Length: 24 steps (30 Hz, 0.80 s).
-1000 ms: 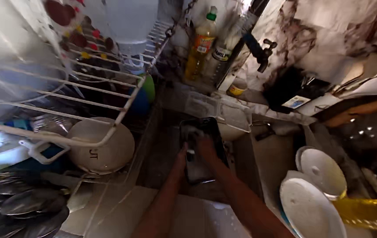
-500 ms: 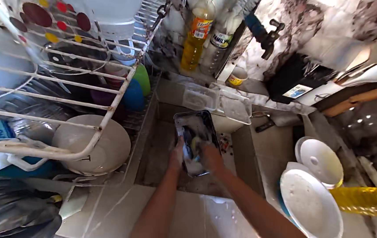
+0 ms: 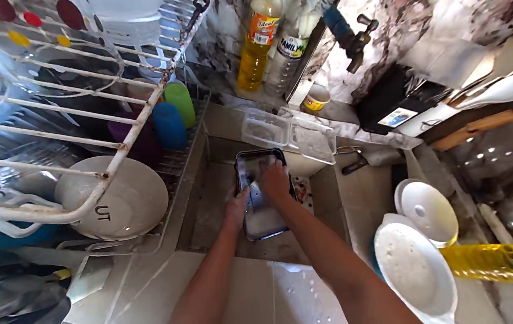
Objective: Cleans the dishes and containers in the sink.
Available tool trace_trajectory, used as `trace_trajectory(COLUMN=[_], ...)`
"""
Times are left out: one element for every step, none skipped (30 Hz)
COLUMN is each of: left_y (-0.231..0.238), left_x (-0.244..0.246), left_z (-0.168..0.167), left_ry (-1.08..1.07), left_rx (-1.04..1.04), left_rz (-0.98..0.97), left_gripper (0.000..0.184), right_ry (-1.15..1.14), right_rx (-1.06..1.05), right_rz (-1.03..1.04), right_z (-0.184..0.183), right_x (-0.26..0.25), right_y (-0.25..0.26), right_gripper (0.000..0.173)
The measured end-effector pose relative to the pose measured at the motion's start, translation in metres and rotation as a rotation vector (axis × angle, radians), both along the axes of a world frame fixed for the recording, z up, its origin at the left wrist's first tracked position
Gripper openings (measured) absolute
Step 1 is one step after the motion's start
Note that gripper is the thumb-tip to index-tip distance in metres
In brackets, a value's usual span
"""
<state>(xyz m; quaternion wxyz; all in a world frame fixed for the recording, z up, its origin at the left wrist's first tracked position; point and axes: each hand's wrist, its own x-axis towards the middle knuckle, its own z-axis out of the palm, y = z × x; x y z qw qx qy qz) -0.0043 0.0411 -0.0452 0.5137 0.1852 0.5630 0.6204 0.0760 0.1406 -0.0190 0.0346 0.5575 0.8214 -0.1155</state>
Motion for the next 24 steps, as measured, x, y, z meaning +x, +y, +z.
trace_trajectory(left_y=[0.0, 0.001, 0.001, 0.003, 0.004, 0.006, 0.006, 0.005, 0.005, 0.004, 0.005, 0.006, 0.006, 0.007, 0.007, 0.007, 0.006, 0.007, 0.007, 0.007, 0.007, 0.006, 0.003, -0.001], left_x=[0.001, 0.002, 0.002, 0.003, 0.004, 0.004, 0.004, 0.003, 0.004, 0.005, 0.006, 0.007, 0.007, 0.007, 0.005, 0.001, -0.005, -0.009, -0.011, -0.012, -0.011, -0.009, -0.005, -0.001], left_z=[-0.001, -0.001, -0.003, -0.006, -0.009, -0.012, -0.013, -0.012, -0.011, -0.01, -0.01, -0.01, -0.011, -0.012, -0.014, -0.013, -0.008, 0.0, 0.009, 0.014, 0.014, 0.009, 0.003, -0.003], left_ry=[0.005, 0.008, 0.008, 0.002, -0.009, -0.022, -0.034, -0.042, -0.044, -0.041, -0.034, -0.021, -0.003, 0.024, 0.057, 0.078, 0.085, 0.063, -0.013, -0.087, -0.124, -0.12, -0.116, -0.15], left_rx=[0.017, 0.028, 0.033, 0.038, 0.037, 0.018, -0.01, -0.036, -0.061, -0.08, -0.092, -0.099, -0.108, -0.119, -0.133, -0.147, -0.151, -0.147, -0.155, -0.169, -0.198, -0.237, -0.291, -0.33], left_rz=[-0.001, -0.002, 0.002, 0.023, 0.058, 0.088, 0.096, 0.092, 0.087, 0.086, 0.088, 0.093, 0.096, 0.09, 0.056, -0.017, -0.133, -0.241, -0.29, -0.299, -0.282, -0.259, -0.223, -0.202], left_gripper=[0.053, 0.054, 0.054, 0.052, 0.049, 0.045, 0.045, 0.046, 0.046, 0.046, 0.045, 0.045, 0.046, 0.048, 0.05, 0.054, 0.058, 0.064, 0.072, 0.079, 0.082, 0.081, 0.078, 0.078], right_ry=[-0.022, -0.055, -0.105, -0.145, -0.17, -0.182, -0.184, -0.172, -0.14, -0.083, -0.002, 0.093, 0.213, 0.363, 0.53, 0.657, 0.712, 0.734, 0.77, 0.843, 0.965, 1.125, 1.286, 1.427], right_rx=[-0.031, -0.078, -0.135, -0.188, -0.229, -0.261, -0.29, -0.324, -0.356, -0.39, -0.428, -0.465, -0.513, -0.573, -0.644, -0.714, -0.753, -0.759, -0.748, -0.734, -0.727, -0.74, -0.777, -0.815], right_rz=[-0.024, -0.042, -0.048, -0.042, -0.035, -0.025, -0.021, -0.025, -0.027, -0.026, -0.025, -0.019, -0.014, -0.01, -0.015, -0.027, -0.042, -0.07, -0.115, -0.181, -0.262, -0.353, -0.441, -0.493], right_z=[0.003, 0.008, 0.012, 0.014, 0.014, 0.014, 0.014, 0.013, 0.013, 0.011, 0.01, 0.01, 0.01, 0.009, 0.006, 0.003, 0.003, 0.007, 0.012, 0.017, 0.021, 0.024, 0.027, 0.024], right_x=[0.005, 0.011, 0.016, 0.02, 0.025, 0.029, 0.032, 0.034, 0.036, 0.038, 0.039, 0.039, 0.038, 0.037, 0.037, 0.037, 0.036, 0.036, 0.036, 0.038, 0.042, 0.047, 0.055, 0.064], right_y=[-0.005, -0.012, -0.022, -0.034, -0.047, -0.059, -0.068, -0.075, -0.078, -0.079, -0.08, -0.08, -0.081, -0.082, -0.083, -0.084, -0.084, -0.083, -0.08, -0.076, -0.073, -0.07, -0.068, -0.064], right_gripper=[0.045, 0.044, 0.045, 0.047, 0.049, 0.051, 0.051, 0.049, 0.047, 0.046, 0.044, 0.042, 0.041, 0.043, 0.046, 0.053, 0.062, 0.07, 0.072, 0.065, 0.056, 0.047, 0.036, 0.029])
